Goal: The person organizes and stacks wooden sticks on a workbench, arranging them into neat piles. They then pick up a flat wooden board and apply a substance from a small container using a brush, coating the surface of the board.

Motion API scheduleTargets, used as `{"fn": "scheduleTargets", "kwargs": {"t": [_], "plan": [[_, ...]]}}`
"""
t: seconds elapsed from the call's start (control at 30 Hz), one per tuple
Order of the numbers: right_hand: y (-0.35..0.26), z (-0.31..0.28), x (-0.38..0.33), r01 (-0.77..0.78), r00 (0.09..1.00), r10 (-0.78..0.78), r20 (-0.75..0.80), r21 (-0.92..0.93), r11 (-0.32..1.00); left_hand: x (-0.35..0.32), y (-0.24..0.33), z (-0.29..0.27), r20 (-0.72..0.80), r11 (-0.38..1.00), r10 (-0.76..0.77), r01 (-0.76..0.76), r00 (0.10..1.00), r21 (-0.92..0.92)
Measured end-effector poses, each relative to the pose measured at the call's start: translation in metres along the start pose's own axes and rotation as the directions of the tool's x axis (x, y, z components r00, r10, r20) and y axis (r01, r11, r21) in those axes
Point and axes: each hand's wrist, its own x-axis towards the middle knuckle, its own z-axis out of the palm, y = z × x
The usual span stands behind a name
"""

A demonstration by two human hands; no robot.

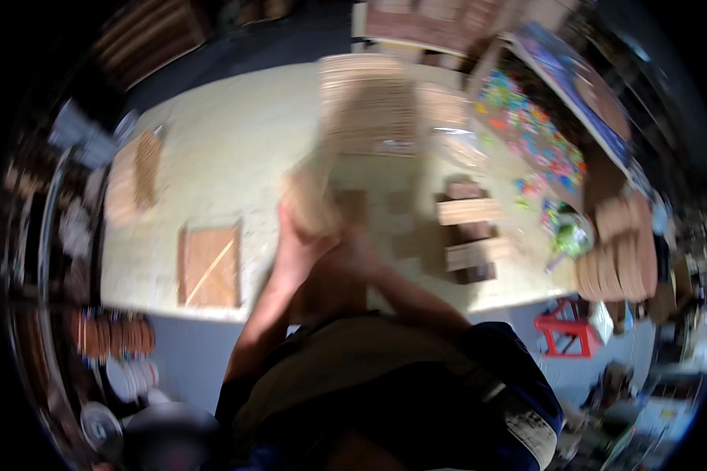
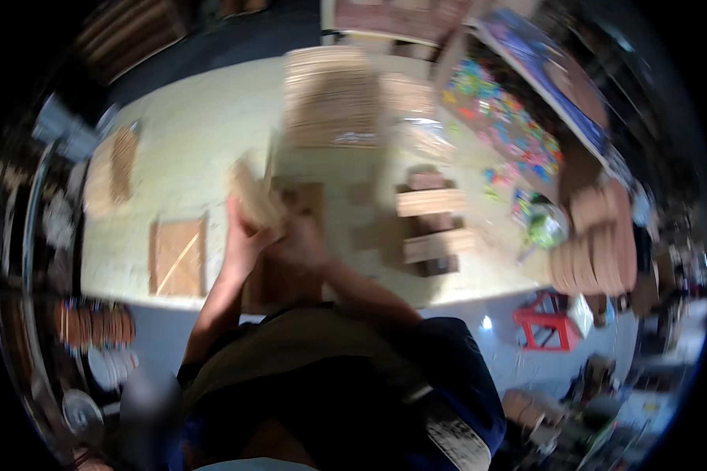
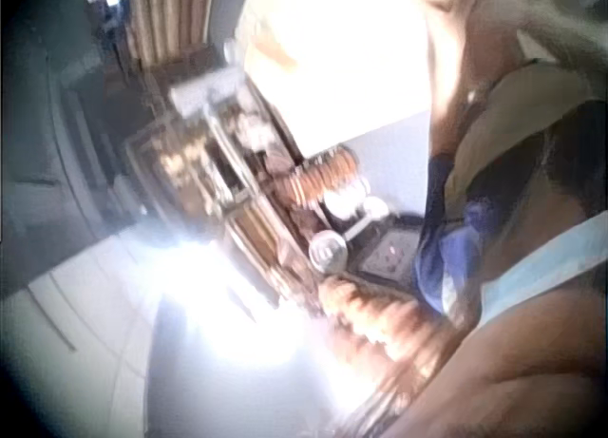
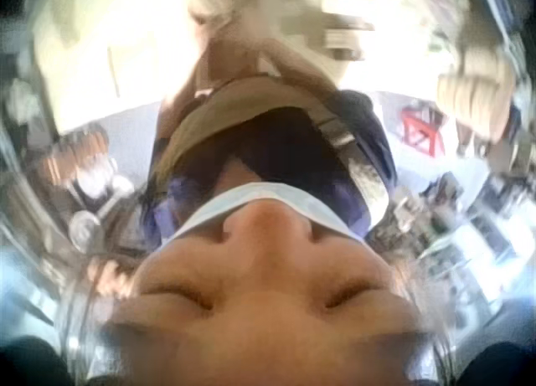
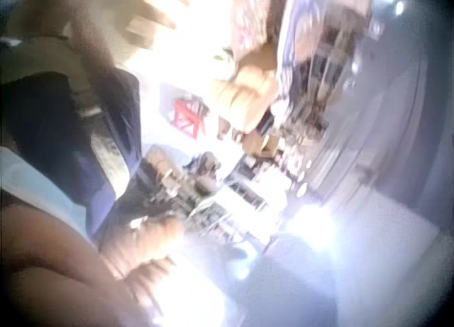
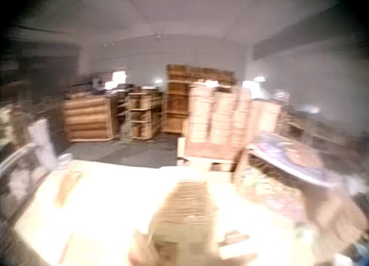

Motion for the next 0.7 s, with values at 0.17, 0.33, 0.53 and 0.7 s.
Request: {"fn": "scheduleTargets", "kwargs": {"t": [0.17, 0.33, 0.53, 0.7], "plan": [[0.003, 0.036, -0.012, -0.053, 0.996, 0.073, -0.05, 0.317, 0.947, -0.014, -0.006, 0.003, -0.124, 0.987, 0.074, -0.056, 0.99, 0.148], [0.007, 0.037, -0.019, 0.134, 0.95, -0.061, -0.307, 0.223, 0.966, -0.022, 0.004, 0.019, -0.052, 0.963, 0.238, -0.228, 0.97, 0.146], [0.014, 0.043, -0.02, -0.058, 0.998, 0.027, 0.052, 0.819, 0.571, -0.028, -0.035, 0.005, 0.106, 0.932, 0.302, -0.317, 0.947, 0.177], [0.036, 0.064, -0.021, -0.174, 0.979, 0.161, 0.128, 0.932, 0.317, -0.026, -0.051, -0.008, 0.059, 0.966, 0.096, -0.108, 0.994, 0.236]]}}
